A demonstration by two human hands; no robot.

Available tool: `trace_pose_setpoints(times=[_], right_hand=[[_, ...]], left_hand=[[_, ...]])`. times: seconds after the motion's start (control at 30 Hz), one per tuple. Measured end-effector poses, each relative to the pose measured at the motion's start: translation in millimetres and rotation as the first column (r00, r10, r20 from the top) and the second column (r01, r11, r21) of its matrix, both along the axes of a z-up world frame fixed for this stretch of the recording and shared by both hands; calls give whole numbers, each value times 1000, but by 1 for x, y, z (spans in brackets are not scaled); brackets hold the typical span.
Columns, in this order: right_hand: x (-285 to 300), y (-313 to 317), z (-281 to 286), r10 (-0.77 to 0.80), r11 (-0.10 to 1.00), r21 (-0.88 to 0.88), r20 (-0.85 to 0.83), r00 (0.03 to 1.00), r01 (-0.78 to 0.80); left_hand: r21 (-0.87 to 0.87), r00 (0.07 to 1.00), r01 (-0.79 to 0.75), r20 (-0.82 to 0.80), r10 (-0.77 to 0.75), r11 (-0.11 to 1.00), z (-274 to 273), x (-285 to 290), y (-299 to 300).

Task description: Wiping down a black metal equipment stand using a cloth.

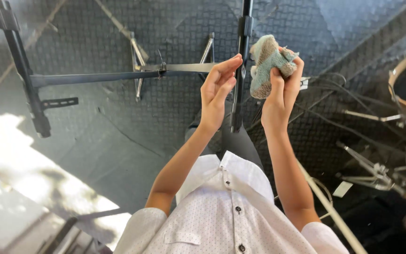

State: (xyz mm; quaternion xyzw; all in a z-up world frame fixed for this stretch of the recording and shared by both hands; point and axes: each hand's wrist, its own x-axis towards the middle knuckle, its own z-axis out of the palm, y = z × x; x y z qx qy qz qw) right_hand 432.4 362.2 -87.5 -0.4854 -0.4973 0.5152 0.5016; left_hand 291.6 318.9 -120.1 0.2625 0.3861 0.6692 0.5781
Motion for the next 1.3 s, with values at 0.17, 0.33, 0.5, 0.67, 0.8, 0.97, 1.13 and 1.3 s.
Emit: trace_pose_setpoints(times=[0.17, 0.33, 0.5, 0.67, 0.8, 0.97, 1.13, 1.3], right_hand=[[0, 69, -68, 82, 994, -71, 45, 996, -78], [-11, 124, -114, 256, 956, 48, 337, 906, -288], [-27, 191, -131, 209, 898, 285, 394, 895, -335], [-20, 162, -160, -22, 987, -160, -164, 986, -4], [29, 97, -176, -85, 867, -497, -229, 970, -41], [12, 150, -184, 92, 819, -472, -450, 888, -325], [10, 138, -213, -80, 689, -539, -720, 690, -483], [13, 93, -174, -150, 778, -605, -440, 885, -169]], left_hand=[[-77, 975, -128, -192, 111, 989, -48, 26, 76], [-169, 942, -163, -319, 103, 972, -96, 33, 126], [-230, 989, -72, -140, 40, 970, -102, 30, 138], [-317, 967, -8, -246, -74, 949, -91, 19, 157], [-322, 897, 22, -412, -161, 946, -98, 15, 171], [-242, 703, -82, -701, -116, 967, -105, 17, 171], [-156, 429, -214, -902, -51, 964, -108, 29, 172], [-236, 590, -179, -802, -88, 955, -110, 23, 167]])
